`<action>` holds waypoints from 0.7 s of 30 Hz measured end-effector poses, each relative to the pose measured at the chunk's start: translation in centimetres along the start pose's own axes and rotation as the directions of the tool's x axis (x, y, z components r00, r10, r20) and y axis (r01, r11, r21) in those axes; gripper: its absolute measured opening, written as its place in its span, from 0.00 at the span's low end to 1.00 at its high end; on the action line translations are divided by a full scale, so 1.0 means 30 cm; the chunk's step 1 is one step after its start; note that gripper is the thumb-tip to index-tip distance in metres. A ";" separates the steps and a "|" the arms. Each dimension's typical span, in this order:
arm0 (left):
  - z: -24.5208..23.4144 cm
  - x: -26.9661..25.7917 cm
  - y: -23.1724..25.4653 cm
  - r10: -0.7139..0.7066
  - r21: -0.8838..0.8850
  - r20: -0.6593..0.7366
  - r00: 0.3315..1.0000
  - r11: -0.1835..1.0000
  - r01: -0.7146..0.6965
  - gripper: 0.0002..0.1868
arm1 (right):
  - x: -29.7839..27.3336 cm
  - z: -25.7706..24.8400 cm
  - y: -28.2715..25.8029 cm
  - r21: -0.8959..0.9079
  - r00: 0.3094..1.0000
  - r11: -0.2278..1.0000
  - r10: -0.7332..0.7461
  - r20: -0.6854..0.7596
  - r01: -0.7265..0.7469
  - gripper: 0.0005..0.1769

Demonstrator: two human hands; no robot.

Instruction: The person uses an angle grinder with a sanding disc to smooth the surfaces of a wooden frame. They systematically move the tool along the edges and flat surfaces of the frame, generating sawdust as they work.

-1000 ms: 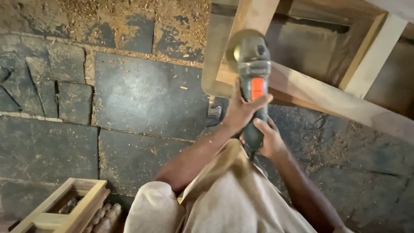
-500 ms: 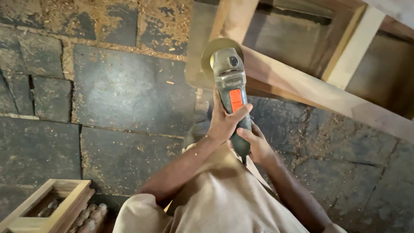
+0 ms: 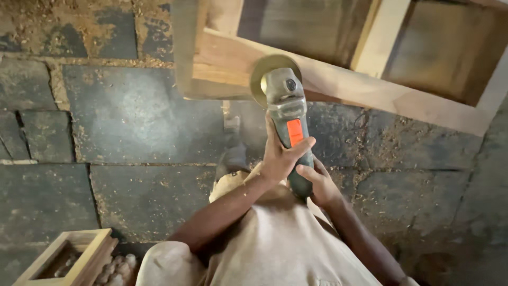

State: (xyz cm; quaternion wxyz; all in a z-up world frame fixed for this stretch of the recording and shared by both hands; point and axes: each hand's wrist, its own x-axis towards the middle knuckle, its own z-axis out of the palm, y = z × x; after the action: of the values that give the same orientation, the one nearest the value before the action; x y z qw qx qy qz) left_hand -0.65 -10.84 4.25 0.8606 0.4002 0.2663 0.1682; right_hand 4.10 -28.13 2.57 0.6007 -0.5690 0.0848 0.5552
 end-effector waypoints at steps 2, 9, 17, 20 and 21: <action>0.062 -0.001 -0.045 -0.018 -0.037 0.036 0.999 0.999 0.019 0.44 | -0.035 -0.074 0.012 0.015 0.997 1.000 0.024 -0.070 -0.023 0.31; 0.303 -0.019 -0.249 -0.052 -0.019 0.160 0.986 0.998 0.056 0.54 | -0.185 -0.327 0.057 0.138 0.979 0.990 0.006 -0.204 0.022 0.30; 0.618 -0.018 -0.457 -0.304 0.018 0.390 0.869 0.946 0.323 0.45 | -0.353 -0.555 0.051 0.313 0.933 0.929 -0.080 -0.350 0.197 0.32; 0.741 0.024 -0.534 -0.276 0.064 0.464 0.841 0.958 0.279 0.41 | -0.377 -0.638 0.030 0.367 0.926 0.880 -0.179 -0.333 0.302 0.32; 0.780 0.035 -0.559 -0.258 0.086 0.483 0.836 0.965 0.249 0.39 | -0.387 -0.670 0.025 0.386 0.917 0.861 -0.198 -0.346 0.332 0.31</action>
State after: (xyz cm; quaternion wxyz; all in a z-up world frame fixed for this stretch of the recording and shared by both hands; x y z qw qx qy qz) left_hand 15.35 -34.79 3.46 0.9105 0.3993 0.0916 -0.0568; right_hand 9.90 -50.59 3.85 0.7647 -0.5019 0.2156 0.3419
